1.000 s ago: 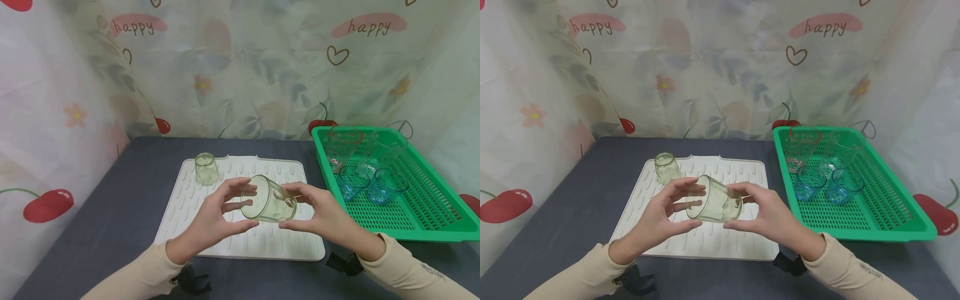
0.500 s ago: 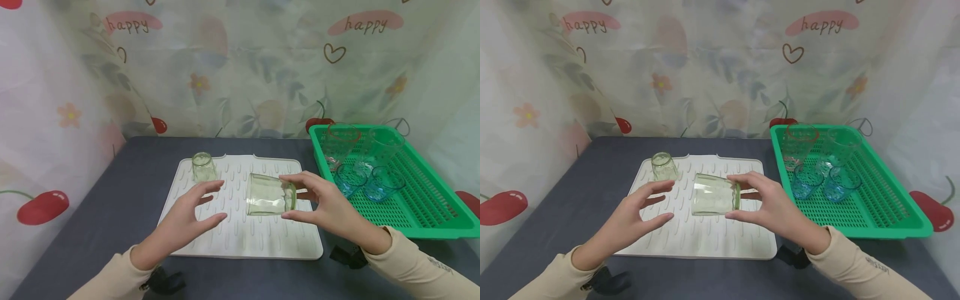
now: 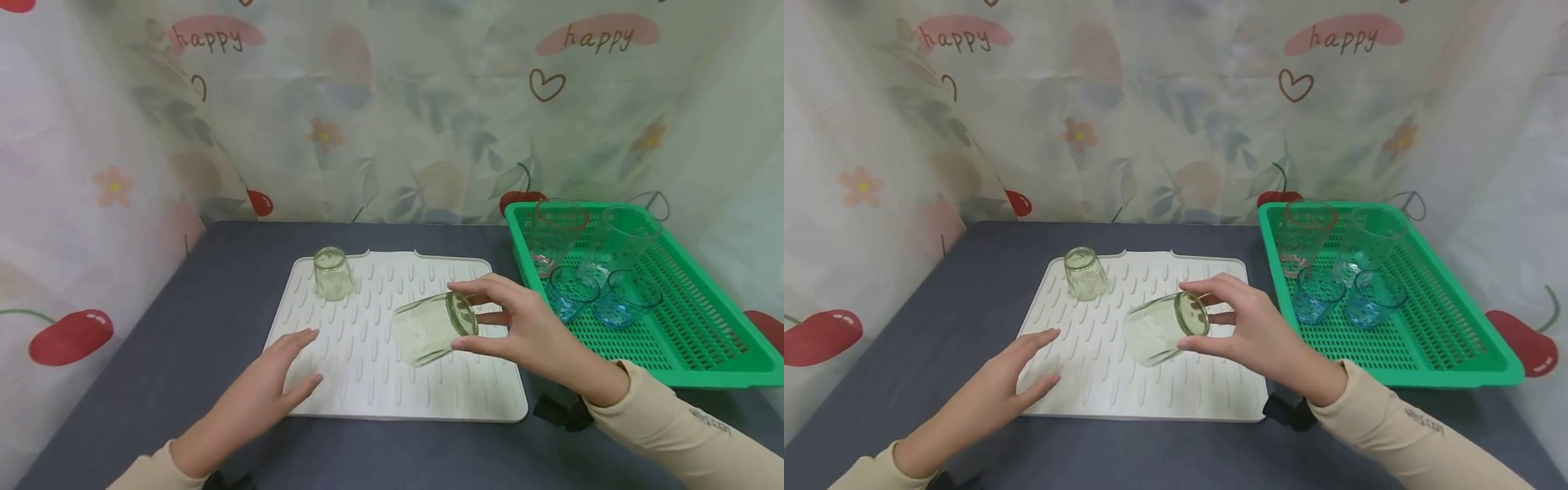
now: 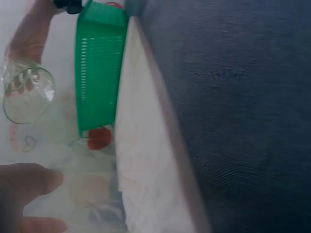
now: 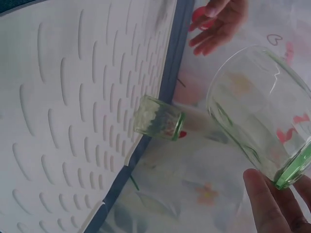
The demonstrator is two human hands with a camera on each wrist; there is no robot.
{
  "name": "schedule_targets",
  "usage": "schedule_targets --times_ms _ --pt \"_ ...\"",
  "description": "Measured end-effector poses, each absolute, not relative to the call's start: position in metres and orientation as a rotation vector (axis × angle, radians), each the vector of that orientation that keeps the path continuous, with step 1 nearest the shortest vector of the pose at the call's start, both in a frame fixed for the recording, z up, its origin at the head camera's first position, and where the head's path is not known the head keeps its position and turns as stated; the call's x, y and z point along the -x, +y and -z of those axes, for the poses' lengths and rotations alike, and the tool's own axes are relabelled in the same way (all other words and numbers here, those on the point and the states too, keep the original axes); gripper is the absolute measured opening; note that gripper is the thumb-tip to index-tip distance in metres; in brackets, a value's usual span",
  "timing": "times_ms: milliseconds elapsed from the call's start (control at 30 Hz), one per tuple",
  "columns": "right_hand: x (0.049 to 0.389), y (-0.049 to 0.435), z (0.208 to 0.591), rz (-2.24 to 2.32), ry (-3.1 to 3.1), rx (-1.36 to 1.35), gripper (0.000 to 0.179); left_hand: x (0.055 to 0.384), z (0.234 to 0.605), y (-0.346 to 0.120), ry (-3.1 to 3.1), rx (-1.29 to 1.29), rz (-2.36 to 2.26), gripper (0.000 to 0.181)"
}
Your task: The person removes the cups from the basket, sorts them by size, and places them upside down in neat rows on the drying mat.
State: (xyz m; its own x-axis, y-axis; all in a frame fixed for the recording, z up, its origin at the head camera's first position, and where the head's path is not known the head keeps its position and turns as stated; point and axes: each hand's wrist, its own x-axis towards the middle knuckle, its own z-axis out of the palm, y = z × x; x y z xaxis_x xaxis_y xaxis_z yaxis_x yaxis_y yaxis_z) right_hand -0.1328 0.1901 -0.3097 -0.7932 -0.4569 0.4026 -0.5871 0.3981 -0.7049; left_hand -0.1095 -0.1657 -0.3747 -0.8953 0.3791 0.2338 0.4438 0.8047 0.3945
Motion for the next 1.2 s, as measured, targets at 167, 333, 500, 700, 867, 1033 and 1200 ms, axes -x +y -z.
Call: schedule_targets --times_ms 167,333,500,700,867,1033,1200 --pt "0.136 0.185 0.307 -1.316 -2.536 -0.918 0.059 0.105 0.392 -0.176 -2.851 0.66 0.484 0.06" --pt "0.141 0.177 0.303 -1.31 -2.55 -0.933 0.059 0.103 0.402 -0.182 -2.83 0.68 0.4 0.064" --pt "0.145 0.169 0.302 -1.27 -2.567 -0.964 0.059 0.103 0.411 -0.183 -2.865 0.704 0.33 0.063" --pt "0.15 0.16 0.304 -1.214 -2.595 -0.985 0.059 0.101 0.416 -0.182 -2.95 0.671 0.292 0.059" --pt "0.154 0.152 0.304 -1.177 -2.654 -0.978 0.06 0.1 0.417 -0.183 -2.967 0.678 0.301 0.058" --pt "0.158 0.146 0.302 -1.156 -2.683 -0.956 0.059 0.1 0.417 -0.183 -3.016 0.674 0.303 0.058" --pt "0.166 0.14 0.299 -1.175 -2.702 -0.93 0.057 0.101 0.416 -0.184 -3.033 0.67 0.307 0.058"
